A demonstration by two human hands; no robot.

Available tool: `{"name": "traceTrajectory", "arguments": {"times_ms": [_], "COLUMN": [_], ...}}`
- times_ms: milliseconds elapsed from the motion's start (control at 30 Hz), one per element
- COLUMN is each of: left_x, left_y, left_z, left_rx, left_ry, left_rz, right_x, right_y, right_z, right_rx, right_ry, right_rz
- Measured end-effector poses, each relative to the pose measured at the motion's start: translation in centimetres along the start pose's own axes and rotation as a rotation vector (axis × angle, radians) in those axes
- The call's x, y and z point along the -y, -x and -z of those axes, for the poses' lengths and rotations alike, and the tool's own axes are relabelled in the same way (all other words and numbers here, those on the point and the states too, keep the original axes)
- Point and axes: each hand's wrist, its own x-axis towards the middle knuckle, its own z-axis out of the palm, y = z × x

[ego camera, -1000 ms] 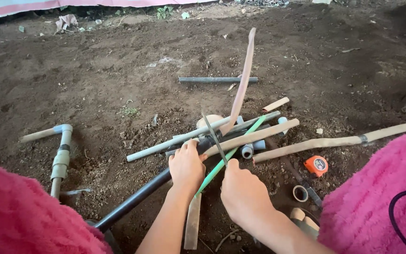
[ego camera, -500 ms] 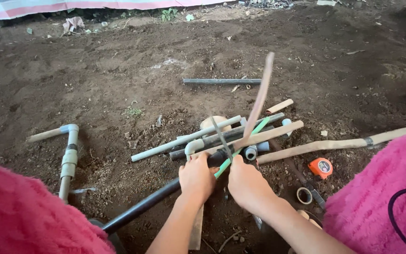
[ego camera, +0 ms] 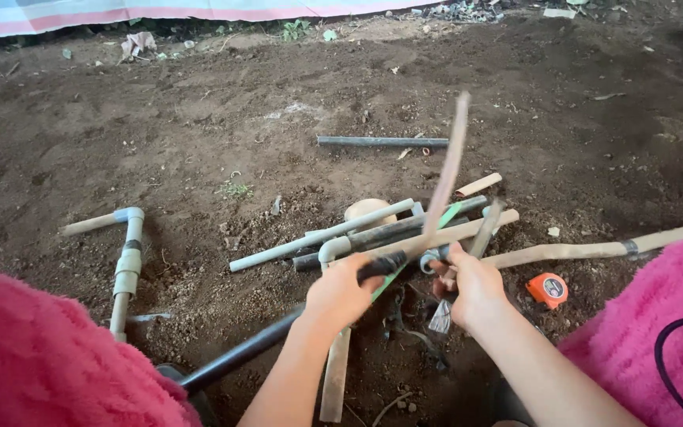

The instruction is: The person sits on the ground and repairs a pipe system using black tape. They wrap the tape around a joint connecting two pipes, then use a knife to cut the tape and trim the ends.

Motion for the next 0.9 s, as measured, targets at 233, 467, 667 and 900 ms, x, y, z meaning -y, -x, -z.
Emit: {"name": "traceTrajectory", "arguments": {"times_ms": [233, 467, 667, 900], "left_x": [-1.2, -2.1, -3.2, 7.5], "left_y": [3.0, 2.0, 4.3, -0.7], "left_z": [-0.7, -3.7, -1.8, 3.0], "left_rx": [0.153, -0.076, -0.03, -0.691], "left_ry": [-0.106, -0.407, -0.345, 0.257], "left_rz": [-0.138, -0.292, -0.119, 0.864], "right_x": [0.5, 2.9, 0.2, 1.6], "right_y": [3.4, 6.6, 2.8, -3.1], "right_z": [-1.2, -2.5, -0.2, 2.0], "right_rx": [0.002, -0.052, -0.149, -0.347], "right_ry": [-0.017, 0.024, -0.128, -0.41], "right_rz": [-0.09, -0.051, -0.129, 0.089]}}
